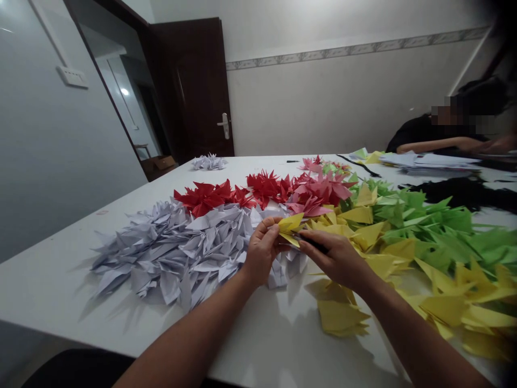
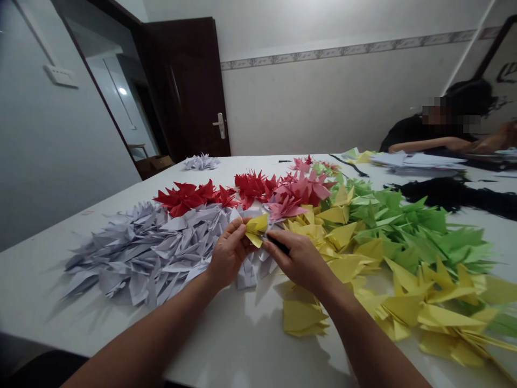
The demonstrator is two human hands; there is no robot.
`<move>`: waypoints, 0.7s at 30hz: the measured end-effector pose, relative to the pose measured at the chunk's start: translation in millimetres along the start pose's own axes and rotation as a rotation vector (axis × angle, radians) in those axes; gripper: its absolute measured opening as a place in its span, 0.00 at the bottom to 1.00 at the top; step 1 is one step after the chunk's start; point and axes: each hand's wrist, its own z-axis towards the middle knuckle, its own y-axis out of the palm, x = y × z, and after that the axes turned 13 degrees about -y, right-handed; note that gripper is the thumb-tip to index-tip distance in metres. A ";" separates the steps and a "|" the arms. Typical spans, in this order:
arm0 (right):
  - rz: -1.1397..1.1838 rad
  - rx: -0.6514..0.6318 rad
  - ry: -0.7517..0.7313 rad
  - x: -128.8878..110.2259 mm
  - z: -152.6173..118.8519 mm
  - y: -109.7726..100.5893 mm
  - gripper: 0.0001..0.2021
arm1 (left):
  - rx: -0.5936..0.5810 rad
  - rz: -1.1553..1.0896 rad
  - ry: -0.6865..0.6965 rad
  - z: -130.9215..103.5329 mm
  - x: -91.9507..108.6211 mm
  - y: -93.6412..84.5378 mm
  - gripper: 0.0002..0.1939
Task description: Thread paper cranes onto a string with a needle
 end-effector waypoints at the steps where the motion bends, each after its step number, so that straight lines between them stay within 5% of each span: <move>1: -0.025 -0.009 -0.009 1.0 -0.5 0.4 0.12 | 0.002 0.017 0.012 0.4 -0.8 -0.3 0.18; 21: -0.169 -0.034 -0.039 7.2 -3.1 1.5 0.10 | 0.025 0.208 0.108 1.7 0.2 -1.2 0.21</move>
